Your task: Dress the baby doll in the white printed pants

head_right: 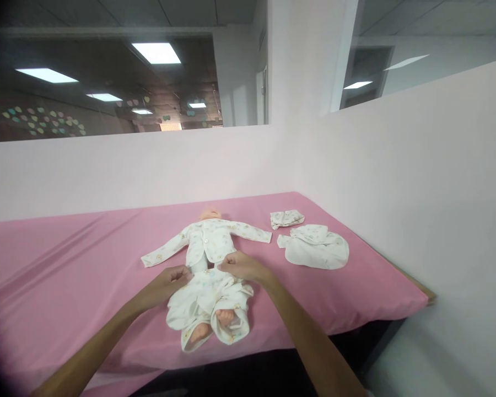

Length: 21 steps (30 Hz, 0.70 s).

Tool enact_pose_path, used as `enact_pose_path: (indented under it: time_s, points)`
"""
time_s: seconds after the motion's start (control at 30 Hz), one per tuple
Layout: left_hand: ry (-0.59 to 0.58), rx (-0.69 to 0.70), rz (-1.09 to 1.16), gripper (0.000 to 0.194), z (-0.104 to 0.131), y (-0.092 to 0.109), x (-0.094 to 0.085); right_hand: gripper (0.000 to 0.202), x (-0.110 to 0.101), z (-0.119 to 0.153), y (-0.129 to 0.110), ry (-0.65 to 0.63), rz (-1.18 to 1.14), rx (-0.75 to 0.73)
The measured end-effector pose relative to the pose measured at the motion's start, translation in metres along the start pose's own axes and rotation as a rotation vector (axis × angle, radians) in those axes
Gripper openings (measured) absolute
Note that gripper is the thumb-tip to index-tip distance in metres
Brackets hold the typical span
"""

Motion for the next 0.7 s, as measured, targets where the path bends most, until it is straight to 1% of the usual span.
enact_pose_path:
  time_s: [0.07, 0.13, 0.2, 0.3, 0.37, 0.43, 0.5, 0.57, 0.63, 0.7]
  points:
    - [-0.052, -0.012, -0.02, 0.042, -0.001, -0.009, -0.005, 0.032, -0.008, 0.001, 0.013, -0.013, -0.039, 0.0]
    - [-0.033, -0.015, -0.033, 0.042, -0.005, -0.011, -0.012, 0.029, -0.013, -0.001, 0.024, -0.047, -0.068, 0.0]
    - [0.052, -0.002, -0.043, 0.04, -0.012, -0.008, -0.019, 0.027, -0.02, -0.008, 0.033, -0.029, -0.013, -0.004]
    - [0.236, 0.013, -0.063, 0.034, -0.028, -0.002, -0.027, 0.019, -0.029, -0.027, 0.037, 0.116, 0.124, -0.056]
    - [0.348, 0.005, -0.074, 0.039, -0.04, -0.001, -0.028, 0.017, -0.03, -0.04, 0.037, 0.215, 0.171, -0.101]
    - [0.424, -0.014, -0.077, 0.048, -0.051, -0.004, -0.029, 0.018, -0.026, -0.052, 0.038, 0.287, 0.185, -0.136]
    - [0.46, -0.041, -0.061, 0.053, -0.058, -0.009, -0.031, 0.019, -0.022, -0.058, 0.042, 0.334, 0.18, -0.162]
    - [0.475, -0.07, -0.027, 0.054, -0.061, -0.017, -0.035, 0.023, -0.021, -0.059, 0.049, 0.37, 0.161, -0.181]
    - [0.489, -0.093, 0.021, 0.05, -0.06, -0.025, -0.039, 0.027, -0.022, -0.057, 0.057, 0.388, 0.139, -0.195]
    - [0.513, -0.108, 0.079, 0.044, -0.059, -0.031, -0.042, 0.03, -0.024, -0.056, 0.064, 0.377, 0.104, -0.216]
Point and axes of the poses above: each hand's wrist, its own z-axis away from the middle knuckle, its own x-axis out of the palm, y = z × x, the point moved 5 cm from there along -z, towards the middle knuckle, and after that the axes turned 11 degrees about -x, right-handed, at the moved point
